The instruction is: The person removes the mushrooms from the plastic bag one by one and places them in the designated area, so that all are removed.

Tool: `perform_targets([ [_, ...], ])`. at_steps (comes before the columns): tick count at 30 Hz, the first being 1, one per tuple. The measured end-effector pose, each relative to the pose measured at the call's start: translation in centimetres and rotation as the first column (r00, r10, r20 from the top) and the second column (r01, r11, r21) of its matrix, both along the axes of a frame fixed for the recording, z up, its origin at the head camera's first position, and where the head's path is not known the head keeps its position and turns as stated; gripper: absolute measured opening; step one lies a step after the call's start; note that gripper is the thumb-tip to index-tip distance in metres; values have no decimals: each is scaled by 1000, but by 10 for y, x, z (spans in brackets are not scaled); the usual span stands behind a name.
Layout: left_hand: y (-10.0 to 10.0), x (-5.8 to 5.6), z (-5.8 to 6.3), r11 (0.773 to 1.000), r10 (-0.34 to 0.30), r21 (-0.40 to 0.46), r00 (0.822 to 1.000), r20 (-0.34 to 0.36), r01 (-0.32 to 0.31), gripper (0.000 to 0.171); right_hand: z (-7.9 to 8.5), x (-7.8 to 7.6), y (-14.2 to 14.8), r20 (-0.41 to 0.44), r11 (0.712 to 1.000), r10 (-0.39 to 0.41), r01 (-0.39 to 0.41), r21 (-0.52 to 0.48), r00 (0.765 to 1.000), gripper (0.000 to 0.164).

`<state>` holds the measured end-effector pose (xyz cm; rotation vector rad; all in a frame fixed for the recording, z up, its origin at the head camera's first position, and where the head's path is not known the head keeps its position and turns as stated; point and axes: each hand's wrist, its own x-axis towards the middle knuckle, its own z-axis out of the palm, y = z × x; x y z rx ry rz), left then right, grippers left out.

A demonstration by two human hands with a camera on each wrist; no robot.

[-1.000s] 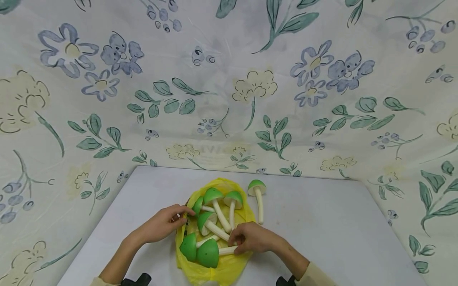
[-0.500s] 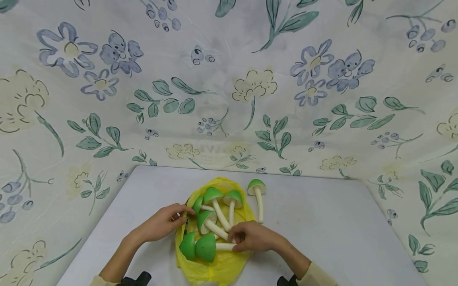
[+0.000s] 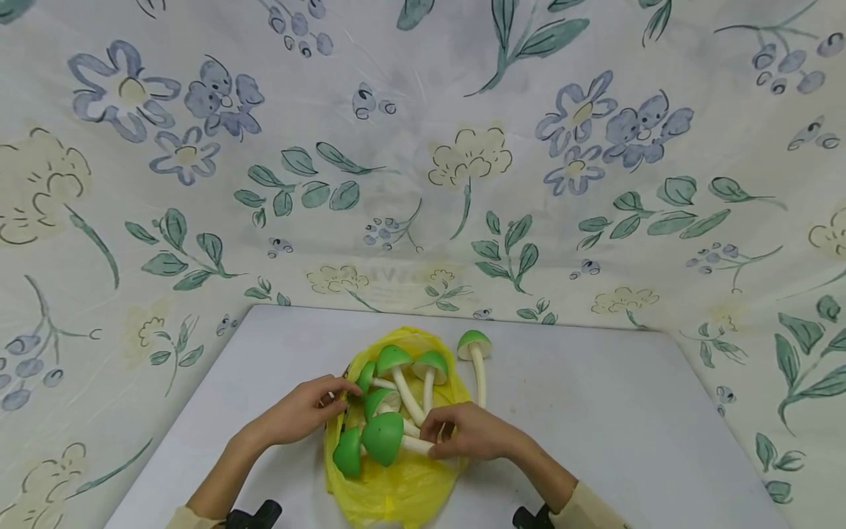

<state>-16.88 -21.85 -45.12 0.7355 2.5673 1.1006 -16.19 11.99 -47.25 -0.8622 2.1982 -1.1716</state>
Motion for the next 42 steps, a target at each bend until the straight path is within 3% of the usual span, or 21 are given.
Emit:
perform_targets([
  [19, 1, 1, 1, 1000, -3, -7, 1000, 0, 3, 25, 3, -5, 7, -61, 991, -131, 129, -30, 990, 20],
  [27, 1, 0, 2, 1000, 0, -19, 1000, -2, 0, 25, 3, -7, 12, -108, 987, -153, 147, -65, 982, 22],
  [42, 0, 0, 2, 1000, -1, -12, 1000, -4, 1, 25, 5, -12, 20, -91, 972, -224, 215, -95, 970, 19],
])
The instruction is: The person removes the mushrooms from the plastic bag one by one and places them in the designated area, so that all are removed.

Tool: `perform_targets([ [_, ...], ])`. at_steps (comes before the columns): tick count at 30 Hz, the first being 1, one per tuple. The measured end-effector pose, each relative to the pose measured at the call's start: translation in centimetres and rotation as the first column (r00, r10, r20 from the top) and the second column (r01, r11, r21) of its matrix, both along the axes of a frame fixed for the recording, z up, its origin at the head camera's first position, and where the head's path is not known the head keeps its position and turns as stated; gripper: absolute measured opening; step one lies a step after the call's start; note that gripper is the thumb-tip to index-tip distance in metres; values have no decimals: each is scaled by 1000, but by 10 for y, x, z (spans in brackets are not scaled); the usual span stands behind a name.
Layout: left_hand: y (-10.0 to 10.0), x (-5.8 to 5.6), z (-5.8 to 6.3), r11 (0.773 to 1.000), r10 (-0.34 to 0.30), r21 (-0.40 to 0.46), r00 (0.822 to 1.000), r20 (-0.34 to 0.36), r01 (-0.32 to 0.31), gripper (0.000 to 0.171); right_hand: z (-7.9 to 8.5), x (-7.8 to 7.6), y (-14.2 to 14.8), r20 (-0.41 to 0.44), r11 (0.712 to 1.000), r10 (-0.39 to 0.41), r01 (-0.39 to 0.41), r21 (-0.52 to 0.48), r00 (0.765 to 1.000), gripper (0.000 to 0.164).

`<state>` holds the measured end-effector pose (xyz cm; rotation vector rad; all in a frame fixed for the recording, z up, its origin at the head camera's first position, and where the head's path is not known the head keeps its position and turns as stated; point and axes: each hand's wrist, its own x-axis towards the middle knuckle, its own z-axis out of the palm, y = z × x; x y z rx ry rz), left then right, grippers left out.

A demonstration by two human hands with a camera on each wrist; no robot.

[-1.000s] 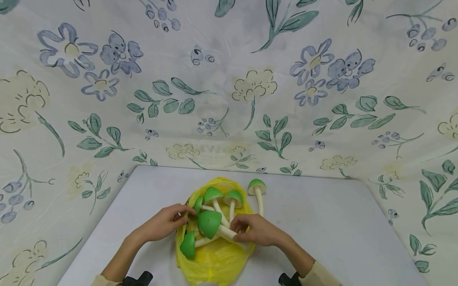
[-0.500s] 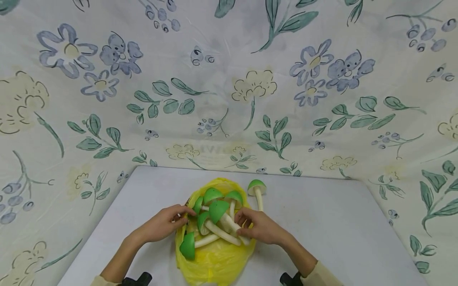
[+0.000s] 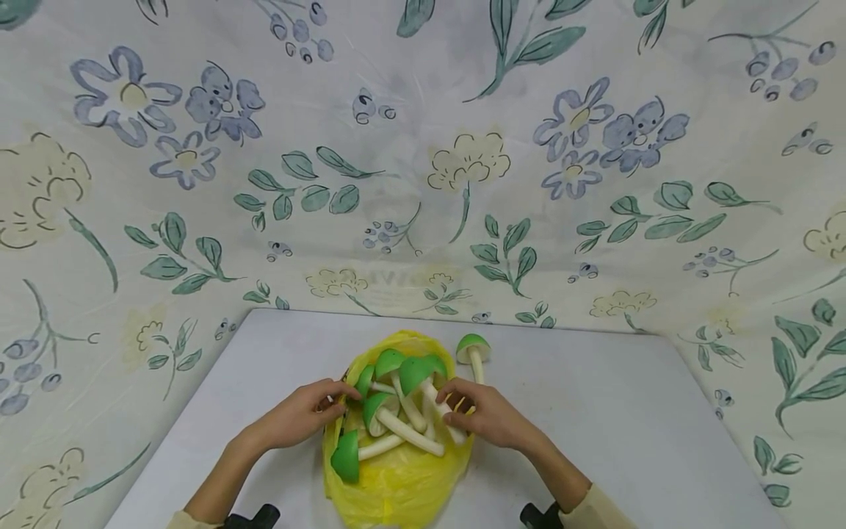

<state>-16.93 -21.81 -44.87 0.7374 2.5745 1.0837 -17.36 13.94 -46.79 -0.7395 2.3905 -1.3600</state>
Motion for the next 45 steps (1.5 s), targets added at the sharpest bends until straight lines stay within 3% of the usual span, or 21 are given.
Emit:
perform_targets([
  [5, -1, 0, 0, 1000, 2, 8, 1000, 6, -2, 25, 0, -1, 0, -3, 998, -55, 55, -43, 998, 20],
  [10, -1, -1, 0, 1000, 5, 15, 1000, 11, -6, 24, 0, -1, 2, -61, 992, -110, 105, -75, 992, 21],
  [17, -3, -1, -3, 1000, 8, 19, 1000, 16, -8, 24, 1, -2, 3, -71, 983, -171, 165, -75, 983, 23],
  [29, -1, 0, -3, 1000, 2, 2, 1000, -1, -2, 25, -3, -2, 10, -59, 977, -195, 189, -104, 979, 24],
  [45, -2, 1, -2, 1000, 4, 5, 1000, 11, -4, 25, 2, -7, 28, -74, 955, -287, 280, -95, 955, 27],
])
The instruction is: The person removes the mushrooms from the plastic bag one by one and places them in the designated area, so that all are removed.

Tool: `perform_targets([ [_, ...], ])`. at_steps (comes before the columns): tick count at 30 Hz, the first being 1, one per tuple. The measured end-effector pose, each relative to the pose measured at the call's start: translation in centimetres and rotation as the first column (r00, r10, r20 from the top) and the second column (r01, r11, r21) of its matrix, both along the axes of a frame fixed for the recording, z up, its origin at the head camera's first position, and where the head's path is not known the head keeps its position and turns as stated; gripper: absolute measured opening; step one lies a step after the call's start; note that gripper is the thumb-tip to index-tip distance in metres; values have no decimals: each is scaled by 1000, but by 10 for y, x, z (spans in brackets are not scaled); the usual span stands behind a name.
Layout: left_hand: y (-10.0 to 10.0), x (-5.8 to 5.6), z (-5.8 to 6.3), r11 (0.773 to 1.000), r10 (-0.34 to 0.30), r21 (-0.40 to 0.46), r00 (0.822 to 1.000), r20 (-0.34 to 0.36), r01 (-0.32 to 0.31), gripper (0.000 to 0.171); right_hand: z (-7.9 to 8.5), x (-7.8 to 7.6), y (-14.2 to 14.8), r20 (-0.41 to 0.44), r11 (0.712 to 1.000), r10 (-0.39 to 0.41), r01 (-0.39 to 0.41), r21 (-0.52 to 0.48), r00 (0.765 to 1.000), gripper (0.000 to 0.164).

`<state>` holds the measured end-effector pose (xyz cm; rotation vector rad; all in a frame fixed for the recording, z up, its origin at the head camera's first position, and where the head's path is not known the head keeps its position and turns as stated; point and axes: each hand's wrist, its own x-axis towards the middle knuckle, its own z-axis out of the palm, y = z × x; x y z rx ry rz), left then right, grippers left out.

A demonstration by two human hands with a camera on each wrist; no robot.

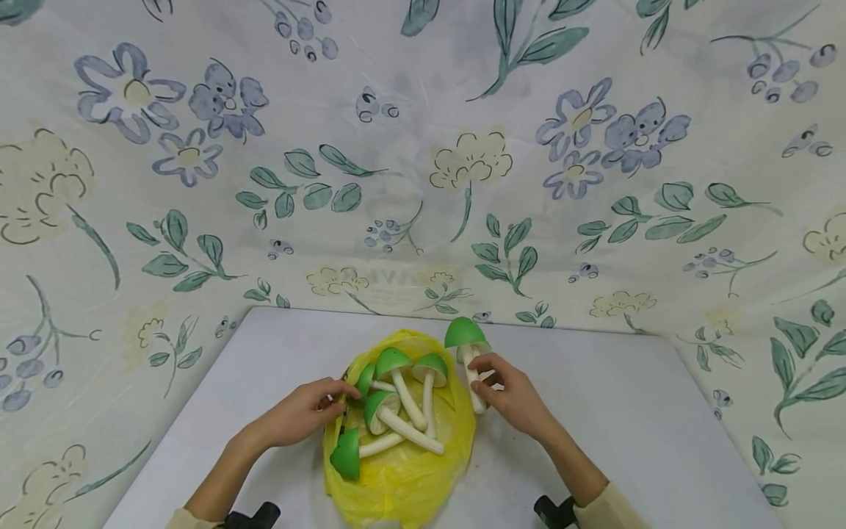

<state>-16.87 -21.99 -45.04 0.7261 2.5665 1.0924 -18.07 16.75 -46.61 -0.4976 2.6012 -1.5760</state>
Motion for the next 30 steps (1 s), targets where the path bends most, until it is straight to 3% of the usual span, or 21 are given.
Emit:
perform_targets([
  [18, -1, 0, -1, 1000, 10, -19, 1000, -7, -10, 25, -8, -13, 37, 53, 985, -172, 171, 11, 984, 28],
  [30, -2, 0, -2, 1000, 3, -3, 1000, 22, -3, 24, -20, -20, 58, 125, 962, -274, 273, 23, 954, 27],
])
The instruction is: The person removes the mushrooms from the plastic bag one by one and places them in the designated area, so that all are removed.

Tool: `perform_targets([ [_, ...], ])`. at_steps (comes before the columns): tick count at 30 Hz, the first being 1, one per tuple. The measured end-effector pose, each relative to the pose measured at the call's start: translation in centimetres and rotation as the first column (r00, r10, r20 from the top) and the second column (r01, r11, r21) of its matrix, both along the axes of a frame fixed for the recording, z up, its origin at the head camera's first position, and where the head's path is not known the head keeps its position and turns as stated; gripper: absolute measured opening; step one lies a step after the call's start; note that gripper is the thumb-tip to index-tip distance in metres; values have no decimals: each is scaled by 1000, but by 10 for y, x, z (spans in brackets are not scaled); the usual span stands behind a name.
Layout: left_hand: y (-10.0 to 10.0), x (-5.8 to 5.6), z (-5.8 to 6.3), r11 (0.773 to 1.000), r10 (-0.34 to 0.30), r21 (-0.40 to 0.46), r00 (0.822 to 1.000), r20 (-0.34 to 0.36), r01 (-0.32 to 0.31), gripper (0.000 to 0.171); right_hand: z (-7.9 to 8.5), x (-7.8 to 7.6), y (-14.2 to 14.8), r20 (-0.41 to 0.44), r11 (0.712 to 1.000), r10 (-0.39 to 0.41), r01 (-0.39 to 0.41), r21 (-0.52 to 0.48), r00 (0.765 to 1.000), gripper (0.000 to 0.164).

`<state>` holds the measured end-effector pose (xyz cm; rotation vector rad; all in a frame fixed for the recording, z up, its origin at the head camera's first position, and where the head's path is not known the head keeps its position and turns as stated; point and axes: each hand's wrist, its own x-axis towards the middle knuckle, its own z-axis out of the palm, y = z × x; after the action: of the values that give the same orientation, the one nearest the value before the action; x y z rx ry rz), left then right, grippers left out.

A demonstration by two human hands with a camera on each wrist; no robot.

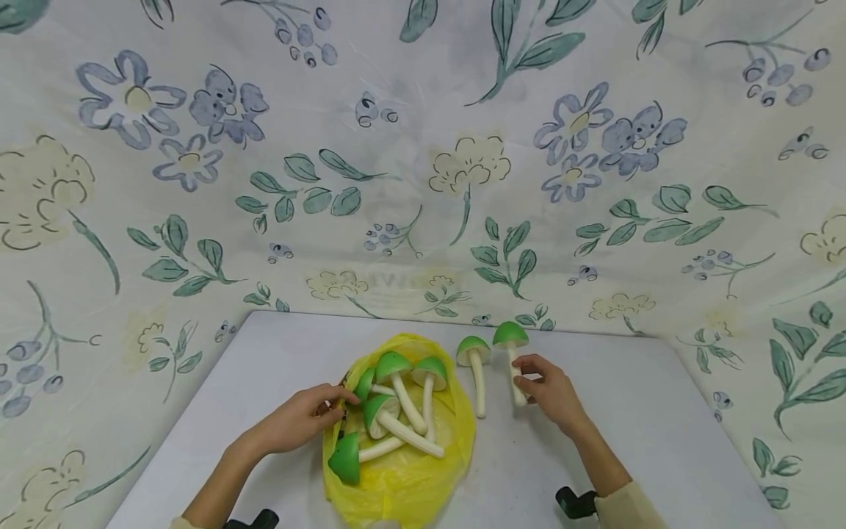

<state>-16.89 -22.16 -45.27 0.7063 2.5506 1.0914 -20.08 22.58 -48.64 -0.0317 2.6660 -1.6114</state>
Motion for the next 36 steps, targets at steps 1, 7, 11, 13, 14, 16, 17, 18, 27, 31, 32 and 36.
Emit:
perform_targets([
  [1, 0, 0, 0, 1000, -1, 2, 1000, 0, 1, 24, -2, 0, 1, 7, 1000, -3, 3, -6, 1000, 27],
  [7, 0, 1, 0, 1000, 0, 5, 1000, -2, 0, 24, -10, -2, 7, 50, 1000, -20, 21, -19, 999, 28],
  [11, 0, 0, -1, 1000, 5, 3, 1000, 4, -5, 24, -14, -3, 7, 68, 999, -38, 37, 9, 997, 27],
  [13, 1, -1, -1, 1000, 7, 0, 1000, 6, -7, 24, -16, -4, 7, 64, 999, -39, 37, 27, 997, 27],
  [14, 1, -1, -1, 1000, 8, -1, 1000, 7, -8, 24, -17, -4, 6, 66, 999, -38, 36, 33, 997, 26],
  [16, 1, -1, -1, 1000, 8, -1, 1000, 8, -8, 24, -18, -5, 5, 75, 999, -37, 34, 42, 997, 26],
  [17, 1, -1, -1, 1000, 8, -1, 1000, 9, -8, 24, -19, -5, 5, 82, 998, -36, 32, 47, 996, 26],
  [18, 1, -1, -1, 1000, 6, 0, 1000, 10, -6, 24, -20, -5, 4, 89, 998, -32, 27, 56, 995, 26],
  [27, 3, -1, 1, 1000, 0, -14, 1000, 4, 0, 24, -21, -2, 4, 115, 999, -21, 16, 47, 993, 28],
  [31, 4, -2, 1, 1000, 0, -22, 1000, -4, -1, 24, -20, -2, 4, 111, 999, -16, 11, 39, 994, 28],
  [32, 4, -2, 1, 1000, -1, -25, 1000, -6, 0, 24, -21, -2, 4, 113, 999, -14, 10, 39, 993, 28],
  [36, 5, -3, -1, 999, -6, -35, 1000, -17, 5, 23, -21, -2, 4, 121, 1000, -10, 6, 31, 993, 27],
])
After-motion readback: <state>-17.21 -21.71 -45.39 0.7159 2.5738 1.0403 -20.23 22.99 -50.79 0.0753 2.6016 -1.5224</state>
